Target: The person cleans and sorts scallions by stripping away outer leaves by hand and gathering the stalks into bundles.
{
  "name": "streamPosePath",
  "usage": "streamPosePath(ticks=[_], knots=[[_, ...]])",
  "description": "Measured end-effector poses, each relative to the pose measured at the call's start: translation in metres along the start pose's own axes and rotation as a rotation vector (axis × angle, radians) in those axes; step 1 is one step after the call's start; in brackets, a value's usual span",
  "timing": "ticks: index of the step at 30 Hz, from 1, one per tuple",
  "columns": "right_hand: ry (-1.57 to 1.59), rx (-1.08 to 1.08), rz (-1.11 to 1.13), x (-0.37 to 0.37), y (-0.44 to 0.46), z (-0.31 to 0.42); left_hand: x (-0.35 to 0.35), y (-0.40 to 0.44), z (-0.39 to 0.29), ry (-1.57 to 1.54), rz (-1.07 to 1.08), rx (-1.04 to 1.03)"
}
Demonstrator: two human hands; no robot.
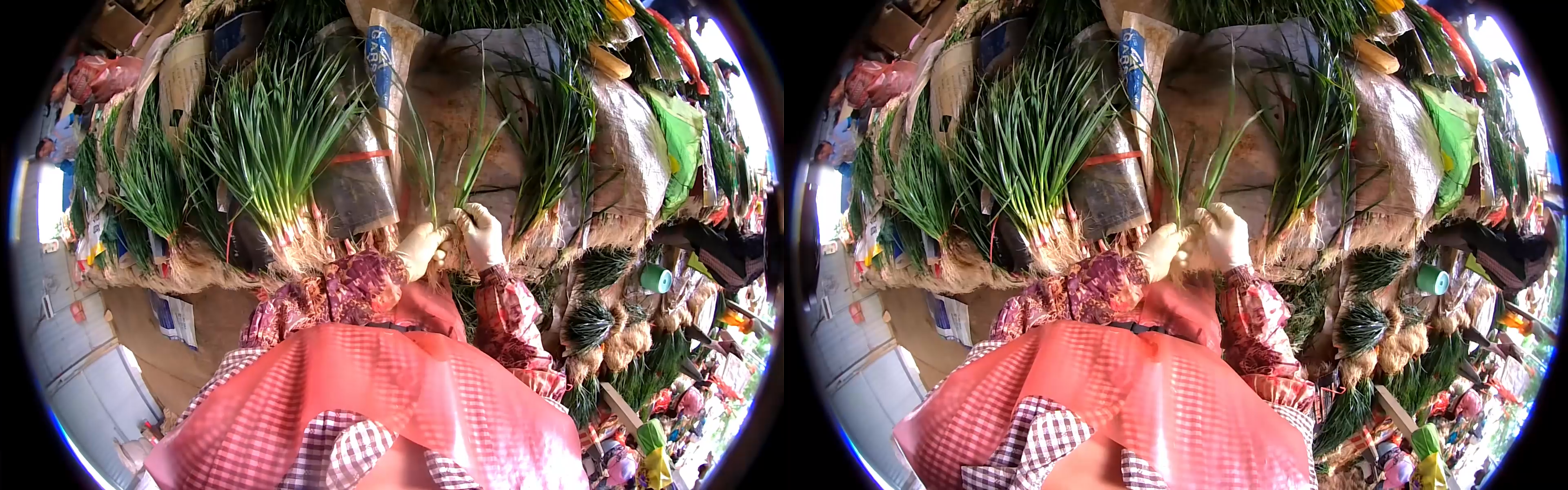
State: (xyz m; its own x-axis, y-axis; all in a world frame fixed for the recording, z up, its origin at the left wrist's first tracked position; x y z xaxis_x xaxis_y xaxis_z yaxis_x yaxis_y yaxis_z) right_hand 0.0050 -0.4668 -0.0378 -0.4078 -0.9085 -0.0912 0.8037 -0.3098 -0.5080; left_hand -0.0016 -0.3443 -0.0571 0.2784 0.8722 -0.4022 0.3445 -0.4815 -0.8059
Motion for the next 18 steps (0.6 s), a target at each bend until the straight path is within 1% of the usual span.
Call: streamPosePath(ticks=[2,3,4,6,8,9,11,12,14,16,17,18], knots=[[0.174,-0.003,-0.099,0.009,-0.007,0.005,-0.018,-0.006,-0.002,-0.359,0.385,0.002],[0.271,-0.023,-0.194,0.036,-0.005,-0.005,-0.025,-0.012,-0.007,-0.541,0.578,0.005],[0.333,-0.091,-0.22,0.055,-0.01,-0.006,-0.028,-0.019,-0.008,-0.64,0.681,0.07],[0.01,-0.118,-0.069,0.066,-0.033,-0.006,-0.019,-0.028,-0.009,-0.615,0.604,-0.017],[-0.638,-0.492,0.279,0.066,-0.079,-0.036,-0.021,-0.032,-0.013,-0.743,0.823,0.035],[-0.946,-0.523,0.456,0.058,-0.092,-0.026,-0.019,-0.033,-0.011,-0.738,0.803,0.031],[-0.419,-0.372,0.377,0.044,-0.064,-0.031,-0.016,-0.034,-0.006,-0.738,0.785,0.05],[-0.162,-0.29,0.336,0.031,-0.051,-0.013,-0.018,-0.034,-0.004,-0.751,0.785,0.065],[0.157,-0.237,0.275,-0.018,-0.036,0.025,-0.023,-0.037,-0.002,-0.799,0.811,0.073],[0.419,-0.333,0.359,-0.047,-0.015,0.002,-0.026,-0.04,-0.005,-0.867,0.861,0.063],[0.497,-0.386,0.325,-0.054,-0.018,0.012,-0.025,-0.04,-0.013,-0.855,0.856,0.002],[0.451,-0.265,0.309,-0.053,-0.015,0.016,-0.008,-0.034,-0.012,-0.76,0.649,-0.035]])
Point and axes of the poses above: each hand's wrist, its own y-axis towards the middle knuckle, its own x-axis out of the back of the hand, z = x × y, the point moved 8 cm from there along y, towards the middle knuckle, and after that the axes turned 1 degree about -x, right-handed, at the moved point
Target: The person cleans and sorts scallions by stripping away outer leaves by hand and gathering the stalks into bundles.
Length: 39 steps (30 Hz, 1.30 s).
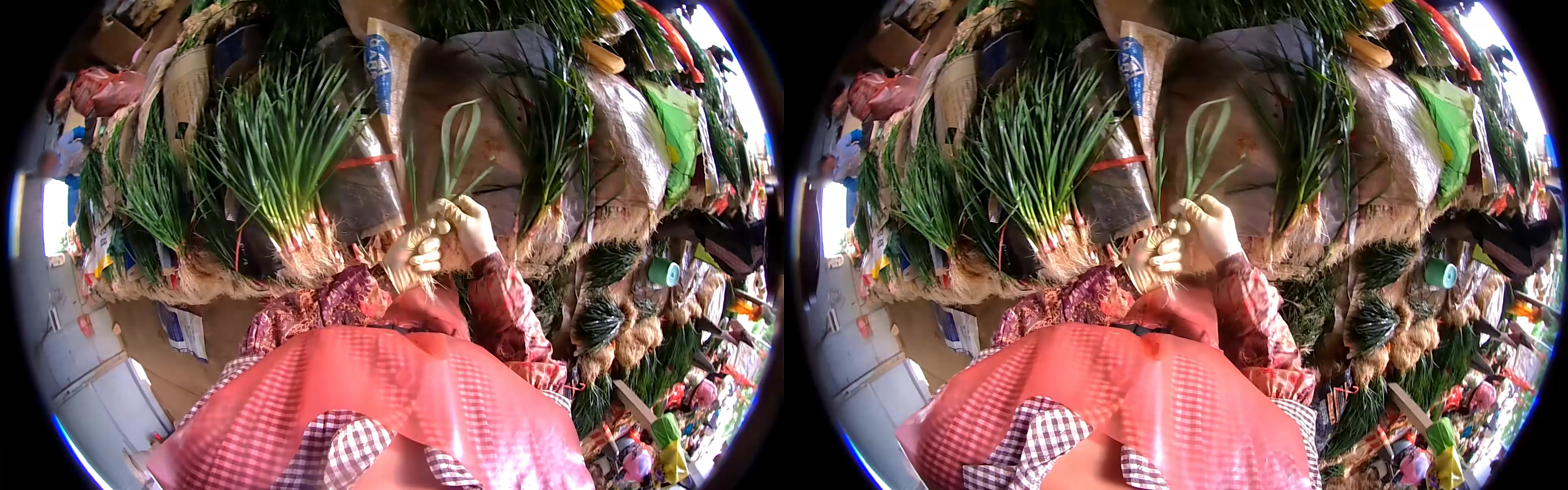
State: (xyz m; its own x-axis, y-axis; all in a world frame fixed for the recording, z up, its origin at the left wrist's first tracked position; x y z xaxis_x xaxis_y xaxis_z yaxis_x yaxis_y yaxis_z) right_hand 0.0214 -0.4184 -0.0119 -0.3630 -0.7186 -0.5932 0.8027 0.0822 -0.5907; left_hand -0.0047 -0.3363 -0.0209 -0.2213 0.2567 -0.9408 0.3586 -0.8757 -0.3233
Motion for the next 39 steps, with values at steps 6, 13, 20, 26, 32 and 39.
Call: streamPosePath(ticks=[6,13,20,26,32,39], knots=[[-1.465,0.348,-0.526,0.058,0.03,0.051,0.008,-0.037,-0.035,0.354,-0.32,-0.332],[-1.96,0.059,-0.26,0.028,0.117,0.013,0.008,-0.048,-0.046,0.363,-0.309,-0.356],[-2.2,-0.405,0.088,0.114,-0.017,-0.038,-0.002,-0.055,-0.065,0.261,-0.184,-0.304],[-1.774,0.176,-0.72,0.136,-0.032,0.099,0.002,-0.021,-0.04,0.345,-0.184,-0.12],[-0.781,0.019,-0.438,0.116,-0.011,0.043,0.004,0.018,-0.008,0.957,-0.44,0.026],[-0.053,-0.014,-0.366,0.078,-0.032,0.0,0.017,0.03,0.027,0.67,-0.459,0.091]])
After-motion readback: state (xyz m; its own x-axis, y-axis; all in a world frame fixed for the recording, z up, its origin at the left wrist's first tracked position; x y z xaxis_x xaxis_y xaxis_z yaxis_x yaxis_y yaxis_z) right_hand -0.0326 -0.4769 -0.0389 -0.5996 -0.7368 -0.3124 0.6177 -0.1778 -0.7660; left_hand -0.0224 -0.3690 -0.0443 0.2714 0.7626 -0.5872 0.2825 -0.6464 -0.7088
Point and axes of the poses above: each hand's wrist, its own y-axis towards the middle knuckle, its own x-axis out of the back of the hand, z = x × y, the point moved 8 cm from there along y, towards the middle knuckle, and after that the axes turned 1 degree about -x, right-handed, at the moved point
